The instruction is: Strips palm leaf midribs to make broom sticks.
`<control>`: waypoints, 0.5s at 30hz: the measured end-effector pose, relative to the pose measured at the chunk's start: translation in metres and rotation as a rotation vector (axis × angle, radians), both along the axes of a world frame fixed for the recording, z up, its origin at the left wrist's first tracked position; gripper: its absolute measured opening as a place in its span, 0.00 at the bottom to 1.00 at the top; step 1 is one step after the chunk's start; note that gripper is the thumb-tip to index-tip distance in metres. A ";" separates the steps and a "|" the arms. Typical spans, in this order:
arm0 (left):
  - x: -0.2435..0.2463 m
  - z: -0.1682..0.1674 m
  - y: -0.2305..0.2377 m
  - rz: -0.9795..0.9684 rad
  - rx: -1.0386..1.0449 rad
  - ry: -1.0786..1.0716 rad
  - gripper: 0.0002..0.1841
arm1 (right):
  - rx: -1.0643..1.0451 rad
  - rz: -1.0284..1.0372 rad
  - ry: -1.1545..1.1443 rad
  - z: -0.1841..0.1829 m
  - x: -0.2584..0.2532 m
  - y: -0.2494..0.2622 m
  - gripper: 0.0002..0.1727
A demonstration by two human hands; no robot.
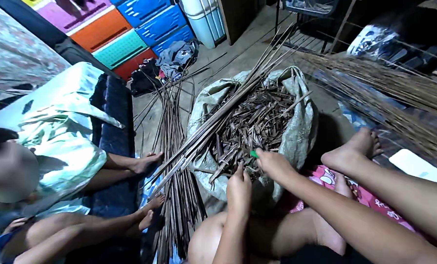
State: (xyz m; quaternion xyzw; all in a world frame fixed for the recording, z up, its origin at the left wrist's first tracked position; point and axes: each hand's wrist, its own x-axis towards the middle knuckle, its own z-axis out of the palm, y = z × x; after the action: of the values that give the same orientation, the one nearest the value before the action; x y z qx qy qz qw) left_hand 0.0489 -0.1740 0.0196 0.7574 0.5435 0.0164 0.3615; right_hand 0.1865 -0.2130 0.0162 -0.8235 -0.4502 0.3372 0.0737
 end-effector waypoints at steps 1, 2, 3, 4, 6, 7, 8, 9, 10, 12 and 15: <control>-0.001 0.000 0.000 -0.004 0.007 -0.006 0.23 | 0.005 -0.030 0.018 0.000 0.007 0.002 0.22; -0.001 0.001 0.000 -0.005 0.006 -0.014 0.23 | 0.030 -0.052 0.068 0.000 0.013 0.003 0.22; -0.001 0.001 0.001 -0.004 -0.001 -0.028 0.22 | 0.083 -0.066 0.150 -0.001 0.016 0.003 0.22; -0.002 0.000 0.001 -0.005 -0.011 -0.050 0.22 | 0.164 -0.090 0.266 -0.005 0.017 0.002 0.22; -0.002 -0.003 0.000 -0.021 -0.036 -0.108 0.22 | 0.282 -0.161 0.521 -0.013 0.012 0.005 0.22; -0.002 -0.003 -0.001 -0.043 -0.051 -0.138 0.22 | 0.309 -0.202 0.613 -0.015 0.009 0.007 0.20; -0.003 -0.004 -0.003 -0.068 -0.062 -0.166 0.22 | 0.323 -0.252 0.681 -0.014 0.007 0.010 0.19; -0.004 -0.003 -0.004 -0.088 -0.074 -0.186 0.22 | 0.334 -0.300 0.724 -0.012 0.005 0.013 0.17; -0.005 -0.003 -0.006 -0.099 -0.081 -0.198 0.23 | 0.339 -0.334 0.739 -0.011 0.006 0.017 0.17; -0.008 -0.004 -0.008 -0.082 -0.091 -0.212 0.22 | 0.357 -0.360 0.693 -0.013 0.011 0.022 0.18; -0.012 -0.006 -0.005 -0.062 -0.077 -0.221 0.21 | 0.330 -0.245 0.513 -0.006 0.014 0.013 0.21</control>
State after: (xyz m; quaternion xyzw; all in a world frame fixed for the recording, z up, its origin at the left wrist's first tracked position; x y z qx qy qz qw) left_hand 0.0374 -0.1794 0.0139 0.7530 0.4768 0.0677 0.4484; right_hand 0.2004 -0.2003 0.0104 -0.7368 -0.3632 0.4446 0.3571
